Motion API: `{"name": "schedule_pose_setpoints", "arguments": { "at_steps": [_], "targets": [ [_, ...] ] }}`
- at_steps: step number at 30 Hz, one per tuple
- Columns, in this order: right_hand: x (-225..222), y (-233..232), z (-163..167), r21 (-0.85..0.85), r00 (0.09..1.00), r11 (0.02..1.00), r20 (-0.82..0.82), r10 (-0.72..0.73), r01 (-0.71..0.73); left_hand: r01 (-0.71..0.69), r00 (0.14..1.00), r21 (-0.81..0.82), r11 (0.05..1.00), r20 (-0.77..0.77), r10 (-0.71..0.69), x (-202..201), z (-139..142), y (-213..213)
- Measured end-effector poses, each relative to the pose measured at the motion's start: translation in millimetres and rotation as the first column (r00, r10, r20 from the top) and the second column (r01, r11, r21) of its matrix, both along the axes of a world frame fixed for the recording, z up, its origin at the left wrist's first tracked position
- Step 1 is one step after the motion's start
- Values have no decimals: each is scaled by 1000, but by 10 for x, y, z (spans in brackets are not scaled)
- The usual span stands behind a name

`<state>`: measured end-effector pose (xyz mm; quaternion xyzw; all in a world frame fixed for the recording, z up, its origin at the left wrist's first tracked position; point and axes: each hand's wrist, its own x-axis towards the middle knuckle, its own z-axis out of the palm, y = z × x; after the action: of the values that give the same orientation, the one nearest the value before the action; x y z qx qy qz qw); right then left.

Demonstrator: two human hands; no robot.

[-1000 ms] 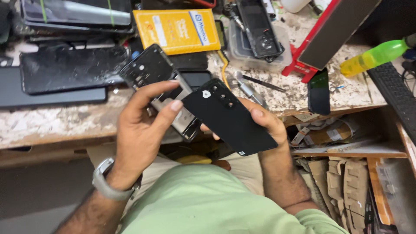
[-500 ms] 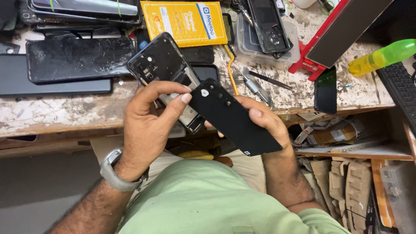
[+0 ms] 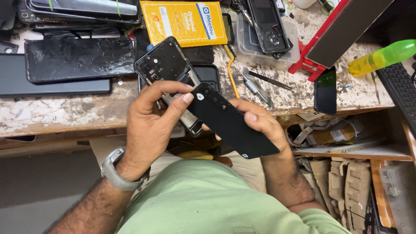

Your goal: The person disassembles a smartphone, removes screws and internal components, applies adhesive to the frame, and reattaches the back cover. The person uses a screwdriver and tweezers to handle small parts and aligns the back cover before pressing it into place.

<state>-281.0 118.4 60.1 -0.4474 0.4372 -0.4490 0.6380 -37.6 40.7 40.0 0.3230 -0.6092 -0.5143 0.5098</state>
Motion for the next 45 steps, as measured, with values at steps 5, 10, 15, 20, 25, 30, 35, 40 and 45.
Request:
{"name": "schedule_pose_setpoints", "arguments": {
  "at_steps": [5,10,15,20,25,30,35,40,45],
  "targets": [
    [87,-21,-12,-39,999,999,49,11,-9,0,999,46,999,-54,2,-8,-63,-4],
    [192,-18,-23,-61,994,998,110,-8,15,7,990,47,999,-140,0,-60,-119,3],
    [320,38,47,52,971,998,235,-48,37,-15,991,12,1000,-129,17,-60,-144,5],
    [450,127,162,169,847,983,509,-150,72,-5,995,32,999,-100,8,-36,-162,12],
    [313,182,259,128,821,985,546,-167,115,30,992,69,997,-127,-21,-23,-208,18],
    [171,123,170,-44,899,985,416,-135,168,29,988,75,997,-155,-17,38,-197,20],
    [174,21,147,-510,872,837,-298,-388,198,85,955,-35,996,-282,-91,48,-66,11],
    [445,-72,200,-721,339,635,-692,-637,-277,130,958,63,990,-264,-109,69,-24,66],
    [673,-203,221,-709,282,628,-705,-651,-321,154,957,58,986,-259,-134,80,-89,97]
  ]
}}
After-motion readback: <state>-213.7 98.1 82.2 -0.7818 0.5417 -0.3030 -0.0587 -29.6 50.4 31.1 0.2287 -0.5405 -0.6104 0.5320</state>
